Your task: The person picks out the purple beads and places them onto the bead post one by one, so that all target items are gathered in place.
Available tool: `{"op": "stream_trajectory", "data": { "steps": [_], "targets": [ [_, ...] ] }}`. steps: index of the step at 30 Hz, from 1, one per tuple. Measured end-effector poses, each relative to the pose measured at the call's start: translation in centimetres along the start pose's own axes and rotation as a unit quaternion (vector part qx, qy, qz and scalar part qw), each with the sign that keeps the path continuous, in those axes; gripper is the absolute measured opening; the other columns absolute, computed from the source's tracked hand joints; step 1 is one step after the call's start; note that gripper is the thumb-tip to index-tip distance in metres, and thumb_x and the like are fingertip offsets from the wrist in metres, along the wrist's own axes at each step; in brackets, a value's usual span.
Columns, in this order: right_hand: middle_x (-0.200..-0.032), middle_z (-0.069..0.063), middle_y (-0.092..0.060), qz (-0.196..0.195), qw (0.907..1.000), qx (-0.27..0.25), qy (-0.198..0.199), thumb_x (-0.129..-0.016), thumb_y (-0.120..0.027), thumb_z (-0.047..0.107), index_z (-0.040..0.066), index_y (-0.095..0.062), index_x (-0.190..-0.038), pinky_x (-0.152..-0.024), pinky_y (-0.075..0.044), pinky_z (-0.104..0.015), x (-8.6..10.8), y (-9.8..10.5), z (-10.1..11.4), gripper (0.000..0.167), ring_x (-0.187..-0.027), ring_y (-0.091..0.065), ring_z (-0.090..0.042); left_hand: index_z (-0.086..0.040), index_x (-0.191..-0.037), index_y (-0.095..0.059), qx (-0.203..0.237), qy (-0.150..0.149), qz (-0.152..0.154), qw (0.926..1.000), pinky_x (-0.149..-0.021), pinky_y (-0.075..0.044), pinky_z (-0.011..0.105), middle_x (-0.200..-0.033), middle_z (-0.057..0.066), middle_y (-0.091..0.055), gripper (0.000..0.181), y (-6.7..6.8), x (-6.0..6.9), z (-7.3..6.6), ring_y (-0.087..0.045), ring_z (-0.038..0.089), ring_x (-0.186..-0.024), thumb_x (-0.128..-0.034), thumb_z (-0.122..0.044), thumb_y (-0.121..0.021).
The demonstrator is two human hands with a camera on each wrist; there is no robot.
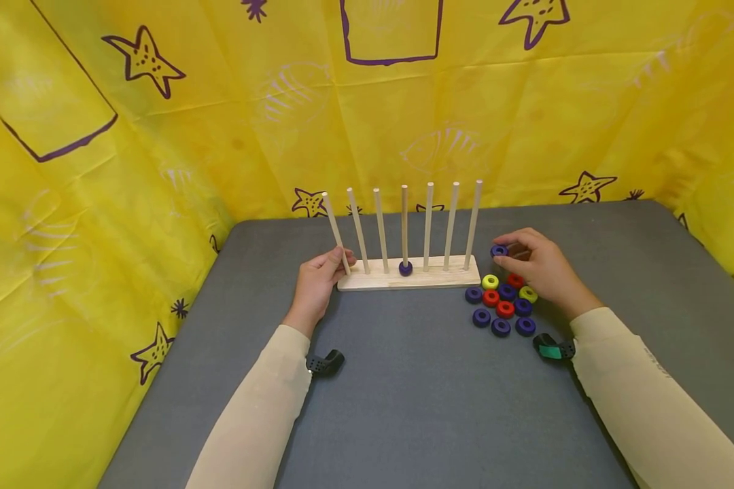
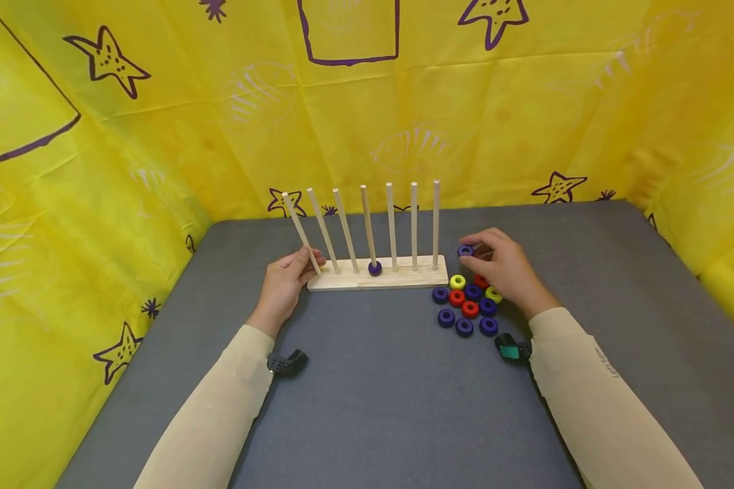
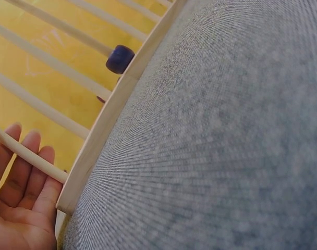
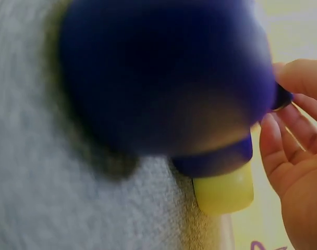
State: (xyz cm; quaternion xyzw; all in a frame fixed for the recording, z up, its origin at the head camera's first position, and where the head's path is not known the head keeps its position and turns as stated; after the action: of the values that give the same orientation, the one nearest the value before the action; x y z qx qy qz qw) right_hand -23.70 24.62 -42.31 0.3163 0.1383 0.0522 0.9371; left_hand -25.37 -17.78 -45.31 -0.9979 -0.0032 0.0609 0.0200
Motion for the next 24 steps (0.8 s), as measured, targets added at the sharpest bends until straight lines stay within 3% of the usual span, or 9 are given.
{"op": "stream_trajectory", "data": {
  "steps": [5,13,24],
  "targets": [
    [-0.119,-0.015,-0.062,-0.018,0.9991,-0.001,0.038,-0.103,-0.078,0.004,-0.002,-0.073,-0.128,-0.083,-0.046,-0.008,-0.1,-0.4,0.7,0.026,-0.103,-0.063,-0.030,0.016,-0.127,-0.071,0.003,0.001,-0.002,1.0000,-0.105,-0.054,0.039,-0.122,0.025,-0.074,0.053,0.1,0.0,-0.1,-0.069,0.032,-0.122,-0.1121,-0.035,-0.066],
    [-0.120,-0.014,-0.062,-0.035,0.9977,0.008,0.058,-0.102,-0.078,0.002,-0.002,-0.073,-0.126,-0.085,-0.045,-0.009,-0.2,-0.6,1.6,0.025,-0.103,-0.062,-0.028,0.017,-0.127,-0.070,0.005,0.003,-0.005,1.0000,-0.105,-0.054,0.039,-0.123,0.027,-0.073,0.052,0.0,-0.1,0.1,-0.069,0.034,-0.121,-0.1120,-0.033,-0.066],
    [-0.117,-0.013,-0.065,-0.074,0.9925,0.003,0.097,-0.101,-0.079,0.001,-0.001,-0.074,-0.124,-0.084,-0.048,-0.013,-1.0,0.7,4.6,0.024,-0.097,-0.061,-0.021,0.017,-0.127,-0.070,-0.004,0.006,-0.007,1.0000,-0.106,-0.054,0.038,-0.122,0.025,-0.074,0.052,0.0,0.0,0.0,-0.069,0.032,-0.122,-0.1122,-0.032,-0.065]
  ]
}}
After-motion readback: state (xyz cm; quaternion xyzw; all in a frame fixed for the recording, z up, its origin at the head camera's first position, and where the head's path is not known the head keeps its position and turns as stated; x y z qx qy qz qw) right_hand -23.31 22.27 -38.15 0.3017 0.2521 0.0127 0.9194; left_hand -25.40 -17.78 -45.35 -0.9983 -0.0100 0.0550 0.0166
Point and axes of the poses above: each hand's wrist, its own x-axis away from the middle knuckle, its own y-axis out of the back of the hand, z = x × y, the point moved 1 cm from there along -x, towards the middle knuckle
